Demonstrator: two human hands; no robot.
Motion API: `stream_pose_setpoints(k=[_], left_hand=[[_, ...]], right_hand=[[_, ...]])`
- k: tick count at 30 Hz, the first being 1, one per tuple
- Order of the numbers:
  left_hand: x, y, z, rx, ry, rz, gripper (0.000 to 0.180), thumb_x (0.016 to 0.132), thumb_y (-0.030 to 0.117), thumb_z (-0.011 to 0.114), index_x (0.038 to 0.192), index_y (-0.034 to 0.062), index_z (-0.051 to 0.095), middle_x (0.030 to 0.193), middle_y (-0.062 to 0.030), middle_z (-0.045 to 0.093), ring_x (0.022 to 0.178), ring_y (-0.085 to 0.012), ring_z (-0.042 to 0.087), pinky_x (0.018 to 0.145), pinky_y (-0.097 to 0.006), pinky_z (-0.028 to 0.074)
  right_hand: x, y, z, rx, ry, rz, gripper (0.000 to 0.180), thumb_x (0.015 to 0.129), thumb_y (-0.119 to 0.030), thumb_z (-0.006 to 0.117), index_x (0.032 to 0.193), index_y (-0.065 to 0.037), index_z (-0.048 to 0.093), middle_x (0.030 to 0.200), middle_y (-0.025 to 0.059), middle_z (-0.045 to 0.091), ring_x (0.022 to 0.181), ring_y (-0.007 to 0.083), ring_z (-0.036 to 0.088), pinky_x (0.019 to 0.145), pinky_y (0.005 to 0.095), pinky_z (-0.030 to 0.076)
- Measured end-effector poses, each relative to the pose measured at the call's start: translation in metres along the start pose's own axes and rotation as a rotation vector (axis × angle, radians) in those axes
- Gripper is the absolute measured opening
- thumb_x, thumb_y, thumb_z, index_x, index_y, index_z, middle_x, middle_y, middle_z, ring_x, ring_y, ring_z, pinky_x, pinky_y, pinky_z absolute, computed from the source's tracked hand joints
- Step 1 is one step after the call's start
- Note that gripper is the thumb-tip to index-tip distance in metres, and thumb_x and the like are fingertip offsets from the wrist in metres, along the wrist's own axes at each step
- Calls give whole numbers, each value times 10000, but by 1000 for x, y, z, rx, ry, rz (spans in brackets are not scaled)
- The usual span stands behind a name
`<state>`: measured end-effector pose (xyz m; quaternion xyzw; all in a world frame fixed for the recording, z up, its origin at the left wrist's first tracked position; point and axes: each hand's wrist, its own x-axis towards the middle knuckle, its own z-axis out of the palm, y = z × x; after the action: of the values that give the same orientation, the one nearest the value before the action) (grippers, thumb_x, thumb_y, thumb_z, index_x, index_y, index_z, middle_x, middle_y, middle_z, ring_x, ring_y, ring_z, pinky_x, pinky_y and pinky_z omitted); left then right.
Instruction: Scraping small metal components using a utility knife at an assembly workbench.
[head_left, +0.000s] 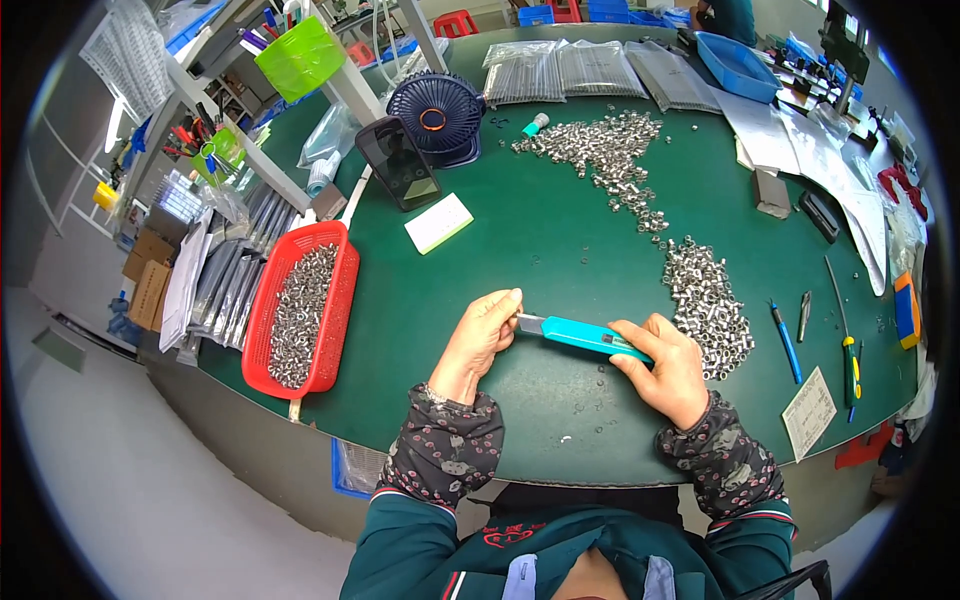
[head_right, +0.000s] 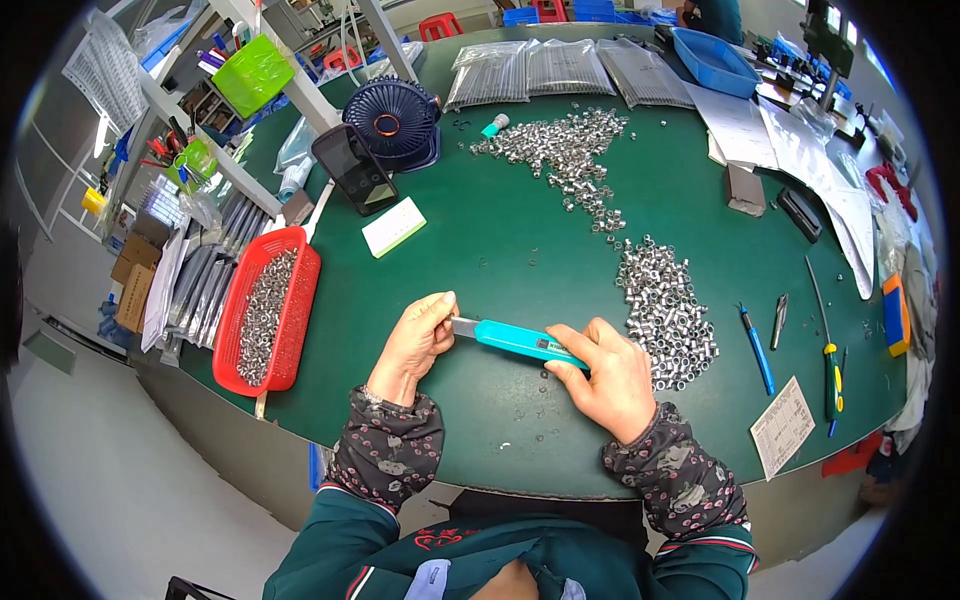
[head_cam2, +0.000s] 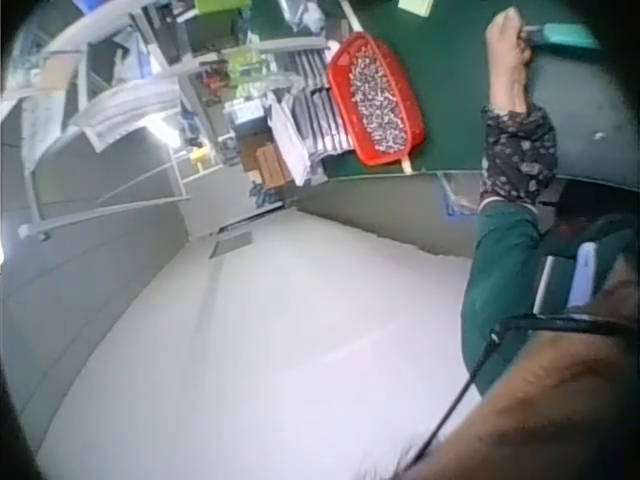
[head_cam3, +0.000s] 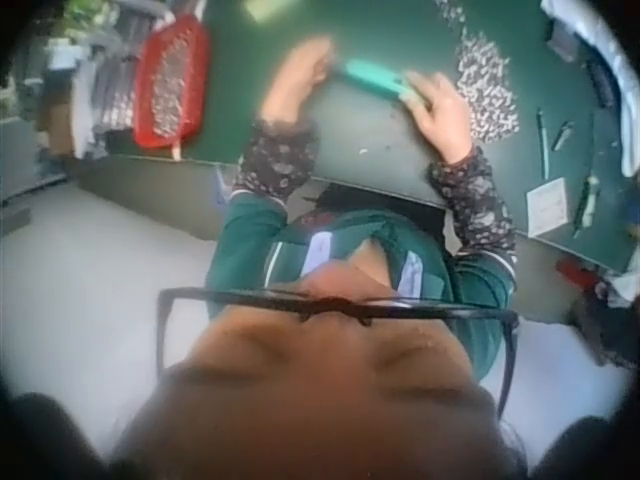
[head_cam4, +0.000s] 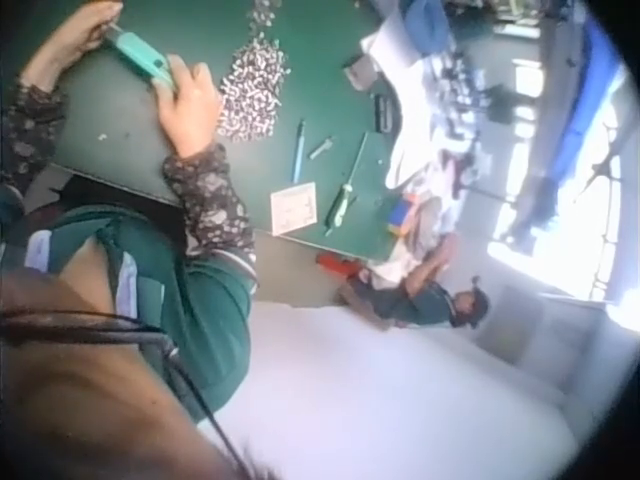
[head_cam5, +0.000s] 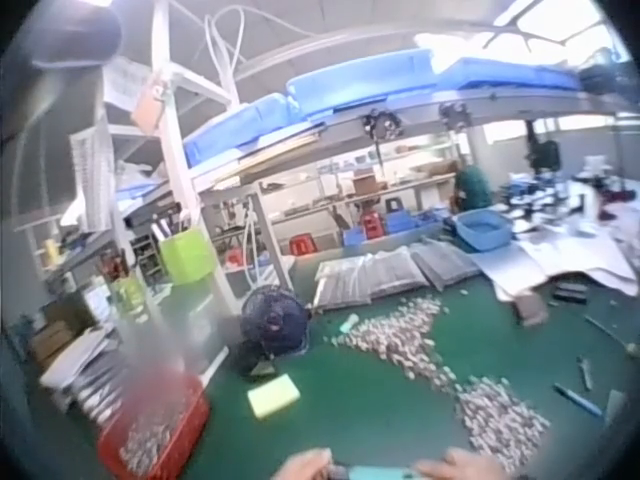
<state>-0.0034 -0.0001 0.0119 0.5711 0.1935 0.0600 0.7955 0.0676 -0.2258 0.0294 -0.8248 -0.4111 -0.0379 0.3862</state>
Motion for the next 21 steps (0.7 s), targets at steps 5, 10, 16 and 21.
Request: stream_pose_setpoints(k=[5, 10, 16, 21], left_hand=[[0, 2, -3, 11, -50, -113, 292, 857, 245, 468, 624, 72, 434, 505, 47, 353, 384, -19, 228, 336, -164, 169], [-1, 3, -5, 22, -97, -173, 276, 848, 229, 480, 620, 82, 433, 496, 51, 351, 382, -20, 229, 333, -165, 163], [-1, 3, -7, 33, -168, -227, 278, 842, 225, 487, 609, 82, 436, 487, 50, 348, 380, -23, 230, 335, -177, 161], [0, 3, -7, 65, -204, -229, 283, 842, 223, 486, 604, 76, 443, 476, 43, 343, 380, -25, 230, 337, -183, 156]], right_hand=[[1, 1, -1, -69, 30, -57, 281, 663, -191, 641, 933, -135, 588, 653, 57, 445, 547, 215, 486, 466, 326, 392], [3, 1, -6, -149, 72, -137, 313, 634, -178, 654, 937, -141, 582, 663, 49, 437, 574, 200, 477, 489, 313, 388], [9, 0, -14, -307, 114, -279, 375, 588, -167, 665, 951, -145, 573, 658, 38, 406, 586, 189, 435, 498, 311, 350], [12, -3, -20, -398, 144, -347, 377, 574, -166, 663, 941, -144, 579, 651, 34, 395, 587, 183, 419, 505, 302, 338]])
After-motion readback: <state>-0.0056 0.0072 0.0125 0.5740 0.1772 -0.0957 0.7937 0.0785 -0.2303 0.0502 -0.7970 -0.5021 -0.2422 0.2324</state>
